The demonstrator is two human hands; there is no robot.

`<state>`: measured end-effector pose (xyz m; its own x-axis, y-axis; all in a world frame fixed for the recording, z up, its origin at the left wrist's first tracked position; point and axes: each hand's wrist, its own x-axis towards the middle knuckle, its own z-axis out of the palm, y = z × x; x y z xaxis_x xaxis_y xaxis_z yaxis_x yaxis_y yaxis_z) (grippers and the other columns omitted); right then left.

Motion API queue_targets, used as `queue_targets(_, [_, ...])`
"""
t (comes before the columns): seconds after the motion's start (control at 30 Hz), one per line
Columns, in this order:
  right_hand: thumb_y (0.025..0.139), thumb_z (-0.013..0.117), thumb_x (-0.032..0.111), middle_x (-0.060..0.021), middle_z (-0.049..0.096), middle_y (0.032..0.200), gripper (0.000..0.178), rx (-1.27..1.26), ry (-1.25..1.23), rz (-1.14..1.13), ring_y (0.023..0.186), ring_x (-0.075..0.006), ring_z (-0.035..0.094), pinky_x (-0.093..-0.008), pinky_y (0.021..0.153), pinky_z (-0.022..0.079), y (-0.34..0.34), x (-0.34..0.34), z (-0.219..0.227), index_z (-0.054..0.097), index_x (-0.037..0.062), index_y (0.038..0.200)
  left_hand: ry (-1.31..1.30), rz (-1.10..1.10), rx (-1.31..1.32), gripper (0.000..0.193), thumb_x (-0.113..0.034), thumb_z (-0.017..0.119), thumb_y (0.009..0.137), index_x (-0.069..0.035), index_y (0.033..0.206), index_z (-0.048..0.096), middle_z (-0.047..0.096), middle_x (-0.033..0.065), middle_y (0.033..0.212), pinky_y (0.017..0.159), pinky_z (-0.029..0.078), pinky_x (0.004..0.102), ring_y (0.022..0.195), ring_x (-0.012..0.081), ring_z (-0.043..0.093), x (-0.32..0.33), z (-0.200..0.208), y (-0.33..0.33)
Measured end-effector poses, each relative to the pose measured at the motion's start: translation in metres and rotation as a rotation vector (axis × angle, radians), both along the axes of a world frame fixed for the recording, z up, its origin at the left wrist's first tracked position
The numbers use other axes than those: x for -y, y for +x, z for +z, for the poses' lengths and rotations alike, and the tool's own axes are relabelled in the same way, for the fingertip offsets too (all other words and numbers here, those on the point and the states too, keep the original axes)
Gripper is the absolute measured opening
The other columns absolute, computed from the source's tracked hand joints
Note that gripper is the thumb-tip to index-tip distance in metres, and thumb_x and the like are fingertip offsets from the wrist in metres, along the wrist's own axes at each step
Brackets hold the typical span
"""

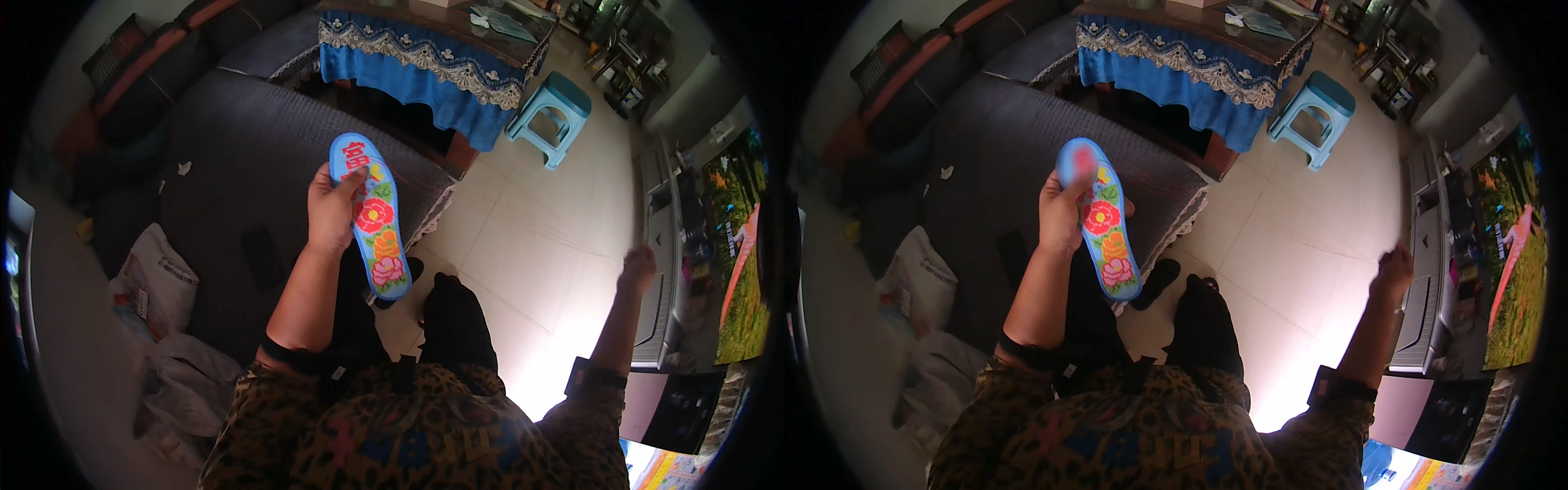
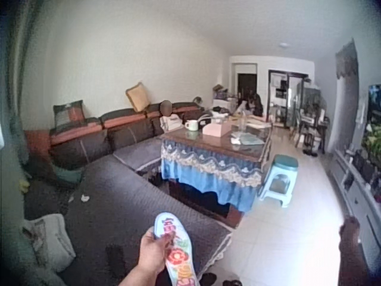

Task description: The person sits on a sofa and sews a colorful slipper using a needle and thread. They repeatedly insert the needle into the slipper sole and pull the thread through to secure the design.

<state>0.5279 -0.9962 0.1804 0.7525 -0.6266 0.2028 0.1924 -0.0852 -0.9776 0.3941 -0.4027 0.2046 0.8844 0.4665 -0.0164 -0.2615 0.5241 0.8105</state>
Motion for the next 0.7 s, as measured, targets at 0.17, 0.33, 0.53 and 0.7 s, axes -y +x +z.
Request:
queue_targets(0.17, [0.097, 0.05, 0.01, -0.0055, 0.062, 0.093, 0.009, 0.195, -0.253, 0.632, 0.072, -0.0119, 0.059, -0.0257, 0.064, 0.047, -0.043, -0.199, 0.05, 0.057, 0.0065, 0.102, -0.004, -0.152, 0.106, 0.015, -0.001, 0.066, 0.088, -0.002, 0.102, 0.063, 0.07, 0.0099, 0.093, 0.071, 0.058, 0.0299, 0.08, 0.0162, 0.069, 0.026, 0.0, -0.009])
queue_targets(0.33, [0.1, 0.047, 0.015, -0.0064, 0.064, 0.076, 0.012, 0.146, -0.601, 0.895, 0.065, -0.014, 0.064, -0.0289, 0.062, 0.052, -0.098, -0.324, 0.078, 0.053, 0.0059, 0.106, 0.074, -0.265, 0.08, 0.017, -0.001, 0.068, 0.087, -0.001, 0.104, 0.063, 0.071, 0.0119, 0.097, 0.073, 0.058, 0.0305, 0.084, 0.017, 0.07, 0.037, -0.002, -0.01])
queue_targets(0.53, [0.086, 0.061, 0.006, -0.0126, 0.061, 0.069, 0.013, 0.438, -0.962, 0.898, 0.061, -0.0311, 0.062, -0.0415, 0.053, 0.048, -0.107, -0.387, 0.077, 0.054, 0.0069, 0.097, 0.158, -0.261, 0.128, 0.015, -0.002, 0.067, 0.088, -0.001, 0.102, 0.063, 0.071, 0.009, 0.094, 0.074, 0.056, 0.0283, 0.082, 0.0132, 0.068, 0.037, -0.006, -0.009])
queue_targets(0.7, [0.085, 0.061, 0.003, -0.0127, 0.058, 0.064, 0.013, 0.419, -0.971, 0.913, 0.057, -0.0301, 0.061, -0.0398, 0.05, 0.047, -0.105, -0.396, 0.071, 0.052, 0.006, 0.093, 0.156, -0.236, 0.14, 0.015, -0.001, 0.067, 0.089, 0.0, 0.103, 0.062, 0.07, 0.0078, 0.093, 0.074, 0.055, 0.0269, 0.081, 0.0113, 0.067, 0.036, -0.007, -0.011])
